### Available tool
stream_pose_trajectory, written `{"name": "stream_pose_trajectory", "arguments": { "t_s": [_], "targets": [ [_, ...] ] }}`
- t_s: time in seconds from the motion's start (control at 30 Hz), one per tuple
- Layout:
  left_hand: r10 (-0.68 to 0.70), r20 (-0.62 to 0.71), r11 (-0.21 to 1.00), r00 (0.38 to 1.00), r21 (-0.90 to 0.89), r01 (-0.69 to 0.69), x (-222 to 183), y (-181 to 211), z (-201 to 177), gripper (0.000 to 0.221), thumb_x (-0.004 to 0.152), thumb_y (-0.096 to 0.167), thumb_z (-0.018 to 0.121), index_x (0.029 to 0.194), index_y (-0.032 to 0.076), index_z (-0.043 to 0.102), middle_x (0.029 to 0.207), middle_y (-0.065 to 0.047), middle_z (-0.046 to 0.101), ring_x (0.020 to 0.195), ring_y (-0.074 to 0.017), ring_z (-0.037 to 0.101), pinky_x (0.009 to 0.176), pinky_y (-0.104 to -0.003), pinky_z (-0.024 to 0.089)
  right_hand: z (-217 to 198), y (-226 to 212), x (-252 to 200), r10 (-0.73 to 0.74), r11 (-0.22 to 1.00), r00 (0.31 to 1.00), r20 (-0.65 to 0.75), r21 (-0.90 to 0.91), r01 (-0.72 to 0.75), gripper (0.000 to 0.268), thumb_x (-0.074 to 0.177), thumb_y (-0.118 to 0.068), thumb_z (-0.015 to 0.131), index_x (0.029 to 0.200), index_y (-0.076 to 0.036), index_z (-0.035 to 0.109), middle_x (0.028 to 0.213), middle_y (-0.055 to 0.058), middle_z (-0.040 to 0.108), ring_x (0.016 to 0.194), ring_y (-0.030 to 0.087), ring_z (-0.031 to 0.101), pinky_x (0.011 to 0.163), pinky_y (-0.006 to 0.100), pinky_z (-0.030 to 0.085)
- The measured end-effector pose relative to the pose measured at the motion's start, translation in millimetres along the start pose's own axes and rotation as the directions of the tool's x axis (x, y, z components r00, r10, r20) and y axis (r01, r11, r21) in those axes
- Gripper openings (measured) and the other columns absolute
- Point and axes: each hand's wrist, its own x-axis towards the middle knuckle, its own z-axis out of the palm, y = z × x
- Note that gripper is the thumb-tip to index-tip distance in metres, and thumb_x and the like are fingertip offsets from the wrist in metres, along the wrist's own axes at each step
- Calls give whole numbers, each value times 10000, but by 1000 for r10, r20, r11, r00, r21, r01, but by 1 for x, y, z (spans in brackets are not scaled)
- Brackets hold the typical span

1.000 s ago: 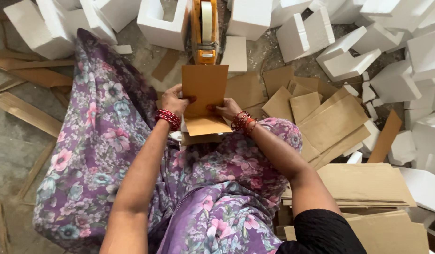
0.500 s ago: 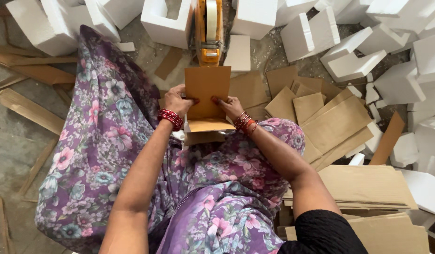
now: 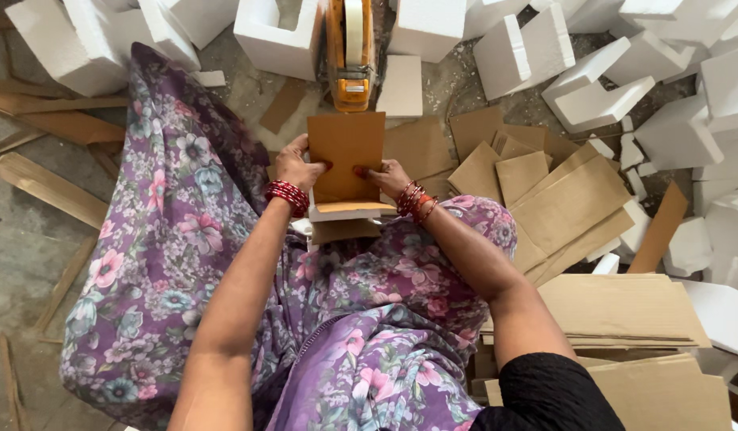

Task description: The person sits on the floor and assembles small packages by placing white foam inserts into brown cardboard sheets, then sealing them with a handheld tape dispenser. The person repeatedly picks up foam pieces and cardboard, aligns them, and applies tape to secure the assembly.

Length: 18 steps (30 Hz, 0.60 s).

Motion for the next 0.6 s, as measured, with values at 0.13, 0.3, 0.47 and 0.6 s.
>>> {"name": "stream_pose_trajectory", "arguments": {
  "t_s": [0.13,0.3,0.47,0.6],
  "targets": [
    [177,-144,981,974,112,-161,-7,-9,12,522,689,-110,627,1096,162,808,1089,-36,798,1090,-204,720,972,-303,564,2,17,8,-31,995,1000,-5,96,31,280,910,-252,798,1072,-24,787,966,-17,764,884,44,663,806,240,570],
    [265,-14,955,964,143,-261,-7,-7,5,445,710,-63,629,1063,158,785,1146,-13,773,1153,-254,658,1010,-349,527,12,26,14,188,980,982,-30,-55,-190,298,949,-309,757,1097,-54,799,941,8,758,855,78,659,772,266,570],
    [426,194,868,884,189,-460,-1,5,-12,119,880,188,804,985,139,778,1220,-15,741,1158,-244,659,1049,-402,428,18,21,15,-12,928,998,-56,-373,-10,433,898,-453,742,1158,-107,750,1011,48,781,933,154,726,817,333,565],
    [251,199,939,947,188,-288,-2,11,-17,103,957,267,757,984,170,780,1227,30,742,1152,-213,644,1031,-349,475,19,21,18,87,798,988,-129,-584,-147,480,870,-581,706,1105,-170,791,983,109,781,910,255,753,821,387,580]
  ]
}}
